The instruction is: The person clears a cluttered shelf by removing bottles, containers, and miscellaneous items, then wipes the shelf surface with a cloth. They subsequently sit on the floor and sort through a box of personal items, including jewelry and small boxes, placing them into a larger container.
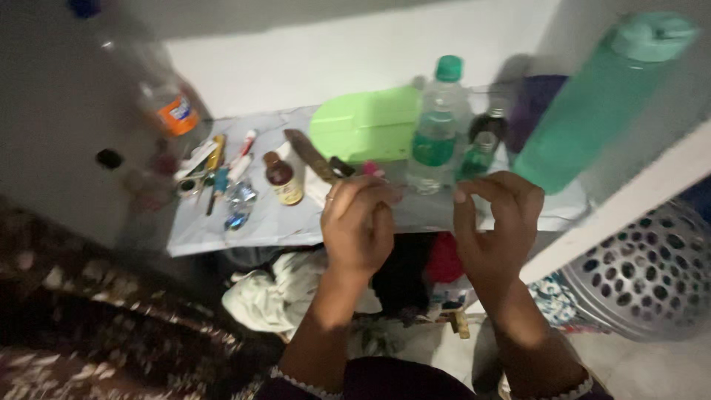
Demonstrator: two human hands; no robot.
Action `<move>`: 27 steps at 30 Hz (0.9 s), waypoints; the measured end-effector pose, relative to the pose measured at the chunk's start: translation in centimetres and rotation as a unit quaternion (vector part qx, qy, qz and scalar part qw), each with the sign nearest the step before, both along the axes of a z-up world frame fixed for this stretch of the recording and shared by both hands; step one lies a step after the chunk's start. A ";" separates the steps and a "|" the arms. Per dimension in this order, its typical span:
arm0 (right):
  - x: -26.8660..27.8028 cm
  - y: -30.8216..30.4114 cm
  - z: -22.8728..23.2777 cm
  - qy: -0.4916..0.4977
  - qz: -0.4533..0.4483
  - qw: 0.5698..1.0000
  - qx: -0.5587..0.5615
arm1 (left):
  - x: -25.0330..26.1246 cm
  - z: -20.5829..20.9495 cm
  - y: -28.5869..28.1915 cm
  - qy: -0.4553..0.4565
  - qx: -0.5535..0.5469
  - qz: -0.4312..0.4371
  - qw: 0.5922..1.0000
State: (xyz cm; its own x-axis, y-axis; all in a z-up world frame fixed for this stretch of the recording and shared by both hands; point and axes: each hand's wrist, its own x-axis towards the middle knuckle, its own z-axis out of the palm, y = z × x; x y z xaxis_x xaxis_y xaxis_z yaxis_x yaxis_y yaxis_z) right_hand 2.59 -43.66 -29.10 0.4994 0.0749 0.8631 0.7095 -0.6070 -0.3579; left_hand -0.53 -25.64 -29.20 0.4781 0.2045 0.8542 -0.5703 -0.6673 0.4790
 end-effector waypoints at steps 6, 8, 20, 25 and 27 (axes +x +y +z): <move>-0.7 5.2 -1.1 0.052 0.065 0.996 0.012 | -2.3 -2.6 7.8 0.040 -0.032 0.115 0.992; -1.0 7.6 -1.3 0.087 0.074 0.993 0.002 | -2.8 -3.4 11.4 0.041 -0.066 0.158 0.984; -2.6 21.1 -2.3 0.141 0.187 0.972 0.034 | -0.6 -12.2 34.3 0.427 -0.267 0.253 0.826; -2.9 21.9 -2.4 0.154 0.161 0.975 0.020 | -0.4 -14.3 36.7 0.282 -0.271 0.149 0.908; -3.1 21.9 -2.5 0.161 0.158 0.974 0.023 | -0.5 -13.3 36.5 0.303 -0.306 0.128 0.893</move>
